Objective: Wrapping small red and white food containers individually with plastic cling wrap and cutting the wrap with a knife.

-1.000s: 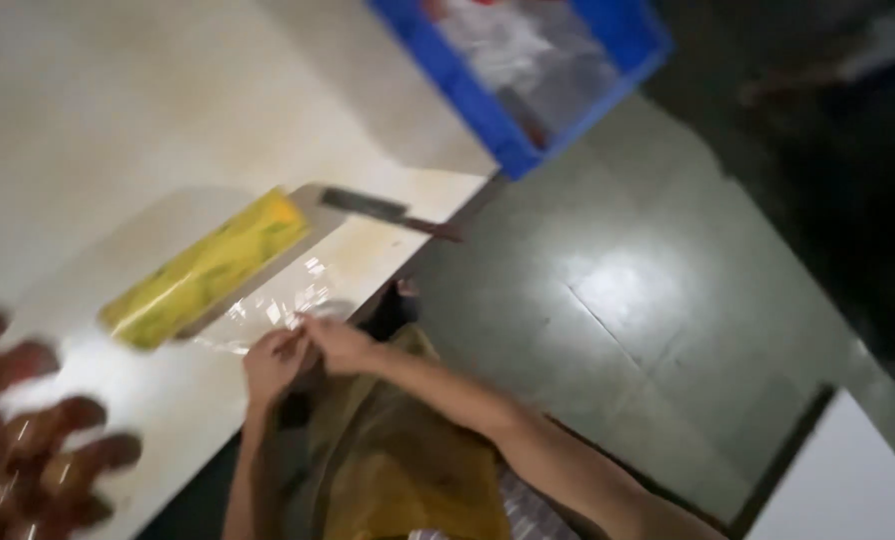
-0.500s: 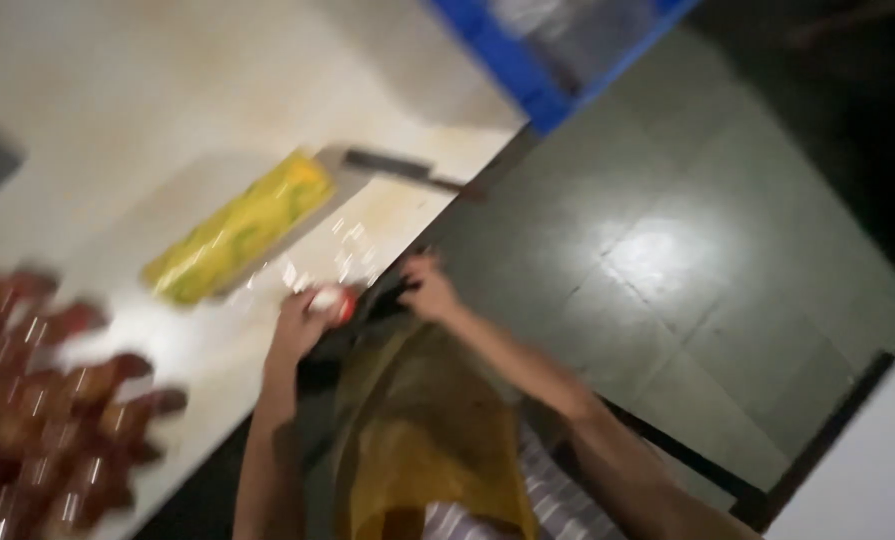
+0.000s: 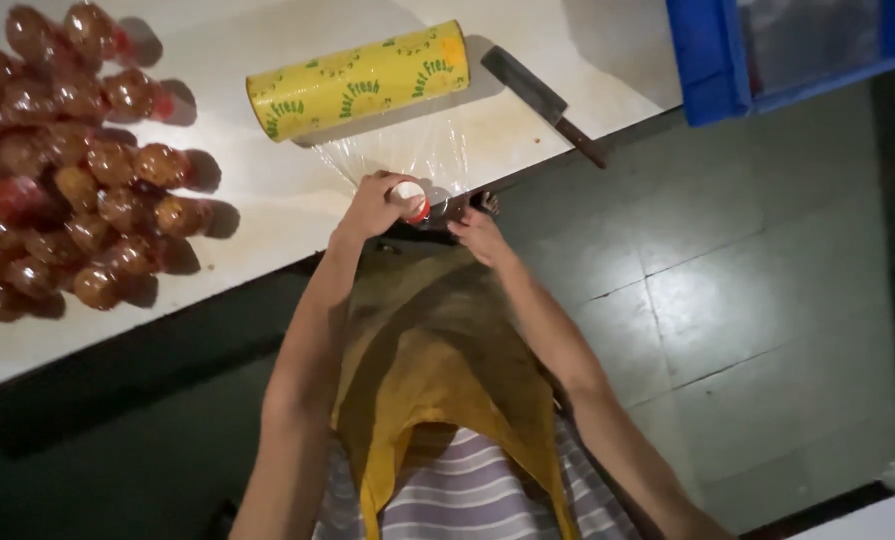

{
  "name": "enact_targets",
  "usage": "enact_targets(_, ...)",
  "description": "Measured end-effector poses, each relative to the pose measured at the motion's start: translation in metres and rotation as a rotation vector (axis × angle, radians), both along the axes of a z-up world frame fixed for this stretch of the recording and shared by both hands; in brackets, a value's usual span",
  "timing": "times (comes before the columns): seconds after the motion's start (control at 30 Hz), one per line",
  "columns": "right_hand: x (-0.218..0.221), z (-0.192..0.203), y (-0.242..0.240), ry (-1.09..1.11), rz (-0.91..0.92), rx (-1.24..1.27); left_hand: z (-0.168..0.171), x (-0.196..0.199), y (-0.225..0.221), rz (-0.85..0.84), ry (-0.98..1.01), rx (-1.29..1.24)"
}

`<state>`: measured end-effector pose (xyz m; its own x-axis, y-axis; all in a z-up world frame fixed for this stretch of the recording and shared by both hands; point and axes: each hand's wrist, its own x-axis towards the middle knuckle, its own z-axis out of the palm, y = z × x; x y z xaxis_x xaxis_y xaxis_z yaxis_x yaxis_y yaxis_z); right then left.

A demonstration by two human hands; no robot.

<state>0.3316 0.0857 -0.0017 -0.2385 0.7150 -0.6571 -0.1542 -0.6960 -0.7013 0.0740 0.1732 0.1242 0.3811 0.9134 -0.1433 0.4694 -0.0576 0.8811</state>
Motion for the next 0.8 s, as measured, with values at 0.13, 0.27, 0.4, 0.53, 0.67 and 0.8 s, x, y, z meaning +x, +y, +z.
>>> enact_targets(0.13,0.018,-0.012,-0.023,-0.046,0.105,0.025,-0.004,-0.001,-0.007,0.025,0.016,-0.004)
enact_targets(0.27,0.027,0.074,-0.018,-0.292,0.164,-0.013,-0.006,0.003,-0.002,0.063,0.011,0.055)
enact_targets(0.4,0.005,0.126,0.018,-0.23,0.334,0.368,0.003,0.004,-0.006,0.045,0.121,-0.012)
enact_targets(0.53,-0.054,0.151,0.084,-0.451,0.47,0.563,-0.03,0.007,-0.003,0.055,0.136,0.076)
enact_targets(0.67,-0.079,0.135,0.112,-0.131,0.305,0.144,-0.033,0.004,-0.01,0.077,0.19,0.06)
enact_targets(0.8,-0.071,0.131,0.121,-0.448,0.417,0.326,-0.007,0.011,-0.022,0.139,0.199,0.045)
